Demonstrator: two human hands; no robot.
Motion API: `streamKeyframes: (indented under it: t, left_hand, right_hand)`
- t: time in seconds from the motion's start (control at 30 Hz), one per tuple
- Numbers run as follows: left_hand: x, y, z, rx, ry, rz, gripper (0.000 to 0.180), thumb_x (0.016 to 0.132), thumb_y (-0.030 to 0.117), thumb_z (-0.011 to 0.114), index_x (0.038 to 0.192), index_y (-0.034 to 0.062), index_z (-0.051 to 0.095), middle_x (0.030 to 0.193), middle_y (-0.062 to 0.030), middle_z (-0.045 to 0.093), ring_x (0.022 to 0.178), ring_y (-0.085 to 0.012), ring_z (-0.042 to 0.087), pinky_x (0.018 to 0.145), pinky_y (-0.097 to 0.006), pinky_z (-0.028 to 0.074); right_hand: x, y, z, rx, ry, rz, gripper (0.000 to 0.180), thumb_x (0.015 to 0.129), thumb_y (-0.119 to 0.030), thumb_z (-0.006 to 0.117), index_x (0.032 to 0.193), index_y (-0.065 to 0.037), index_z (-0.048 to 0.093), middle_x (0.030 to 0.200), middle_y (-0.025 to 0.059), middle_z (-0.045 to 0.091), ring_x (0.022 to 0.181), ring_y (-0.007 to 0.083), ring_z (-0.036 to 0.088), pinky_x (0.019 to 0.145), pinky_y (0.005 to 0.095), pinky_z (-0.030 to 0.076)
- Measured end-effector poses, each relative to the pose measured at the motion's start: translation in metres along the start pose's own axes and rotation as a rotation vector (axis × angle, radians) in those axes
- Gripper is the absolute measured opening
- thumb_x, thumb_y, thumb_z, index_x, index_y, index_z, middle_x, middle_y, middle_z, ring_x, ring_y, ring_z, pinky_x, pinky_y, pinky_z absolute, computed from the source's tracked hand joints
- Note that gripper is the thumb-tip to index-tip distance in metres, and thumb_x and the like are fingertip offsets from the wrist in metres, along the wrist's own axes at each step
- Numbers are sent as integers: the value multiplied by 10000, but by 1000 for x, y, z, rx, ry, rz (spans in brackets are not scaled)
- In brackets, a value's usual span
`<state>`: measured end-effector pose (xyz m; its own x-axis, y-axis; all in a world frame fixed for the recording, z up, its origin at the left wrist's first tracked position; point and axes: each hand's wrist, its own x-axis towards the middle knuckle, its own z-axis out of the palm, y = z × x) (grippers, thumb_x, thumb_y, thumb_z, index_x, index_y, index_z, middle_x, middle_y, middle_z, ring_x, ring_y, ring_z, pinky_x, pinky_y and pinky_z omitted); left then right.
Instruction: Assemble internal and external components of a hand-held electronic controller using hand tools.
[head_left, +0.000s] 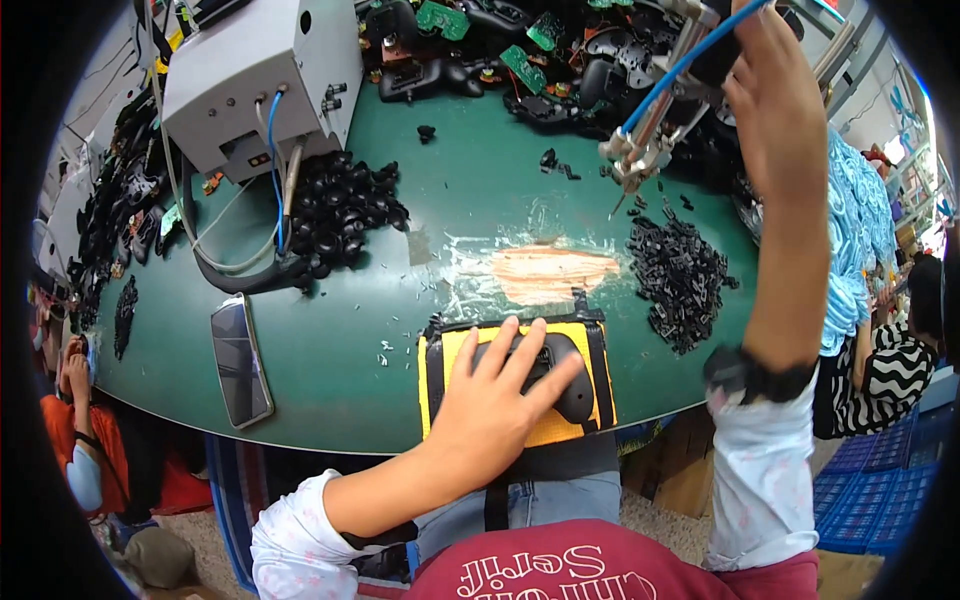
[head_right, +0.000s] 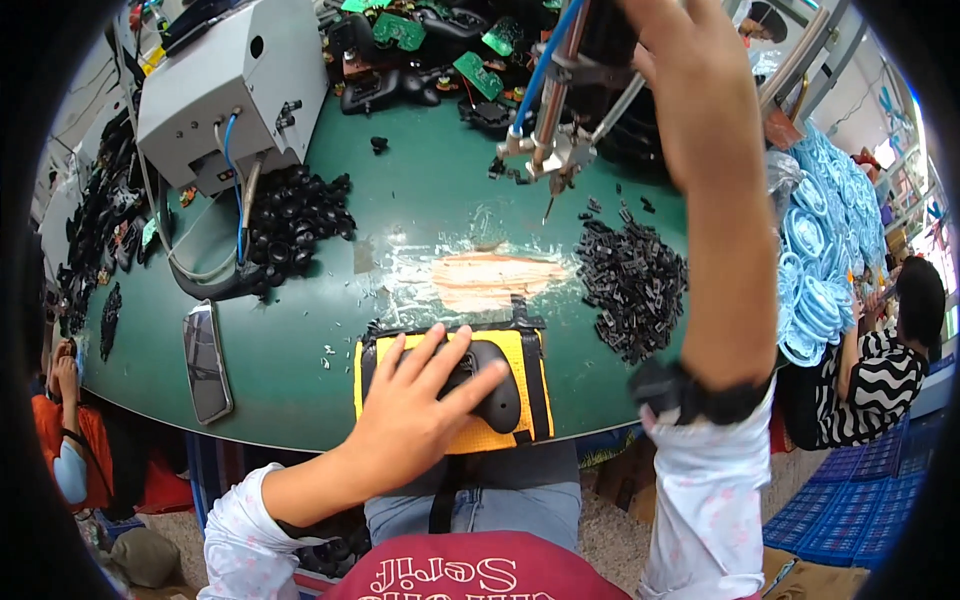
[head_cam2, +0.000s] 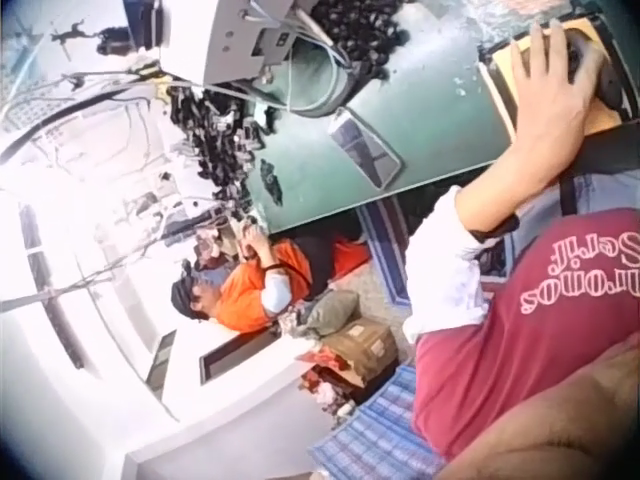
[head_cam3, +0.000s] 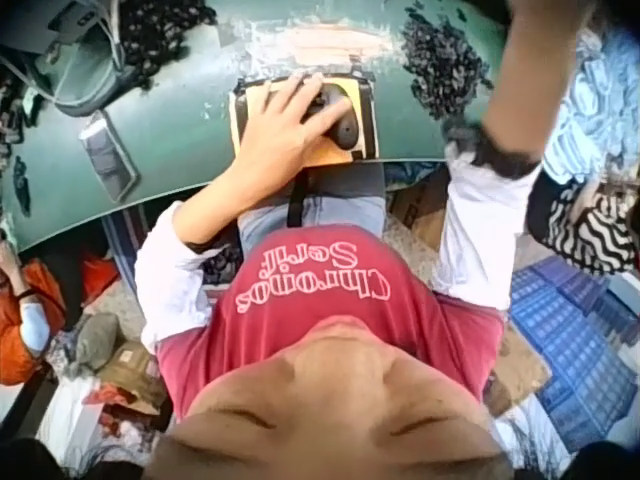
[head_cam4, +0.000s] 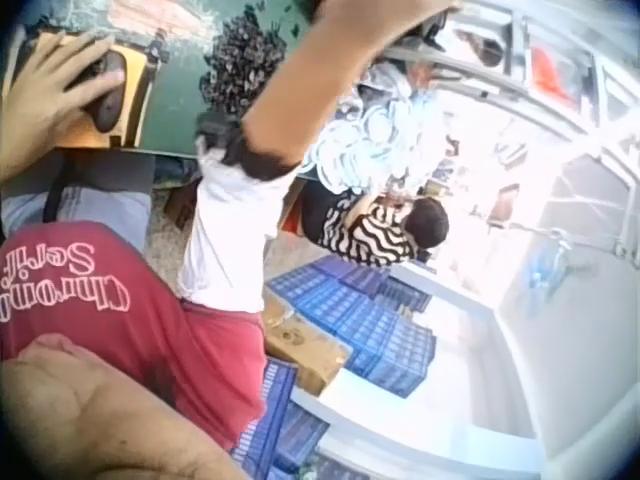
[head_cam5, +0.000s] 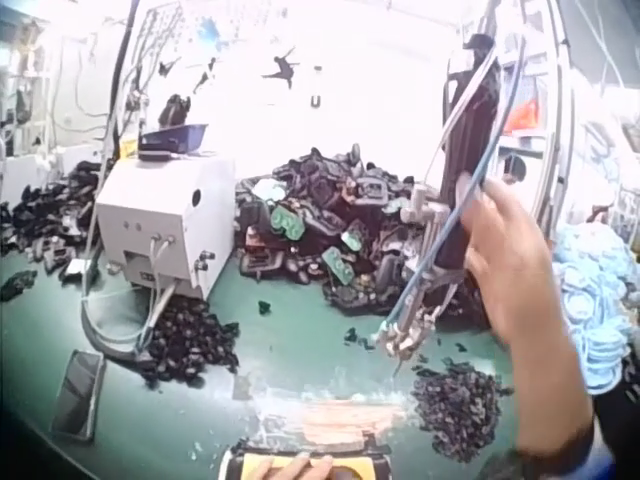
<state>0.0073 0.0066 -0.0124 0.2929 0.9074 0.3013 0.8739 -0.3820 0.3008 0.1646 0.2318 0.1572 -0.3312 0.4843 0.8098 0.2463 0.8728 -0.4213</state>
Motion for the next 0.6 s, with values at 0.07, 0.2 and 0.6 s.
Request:
streamKeyframes:
  t: [0.07,0.2,0.6]
  left_hand:
    - [-2,2,-1,0,2,-55,625,749,177,742,1340,228,548,1432,-134,465,1282,-383,458,978,-631,357]
    - [-8,6,2,57,-5,-102,590,765,109,670,1329,247,562,1452,-118,446,1277,-373,441,941,-618,364]
    - [-15,5,8,-49,118,-73,564,752,88,625,1293,244,602,1449,-125,448,1235,-371,466,899,-559,369]
  right_hand:
    - [14,-24,7,648,-52,225,526,922,-315,657,1306,-13,464,1049,134,644,912,263,672,823,389,569]
    - [-10,1,-46,891,-419,183,395,995,-229,470,1269,46,539,1042,120,547,853,167,562,814,344,501]
    - [-82,-36,-182,986,-572,145,31,907,-33,589,917,-29,560,684,36,552,553,107,605,556,212,521]
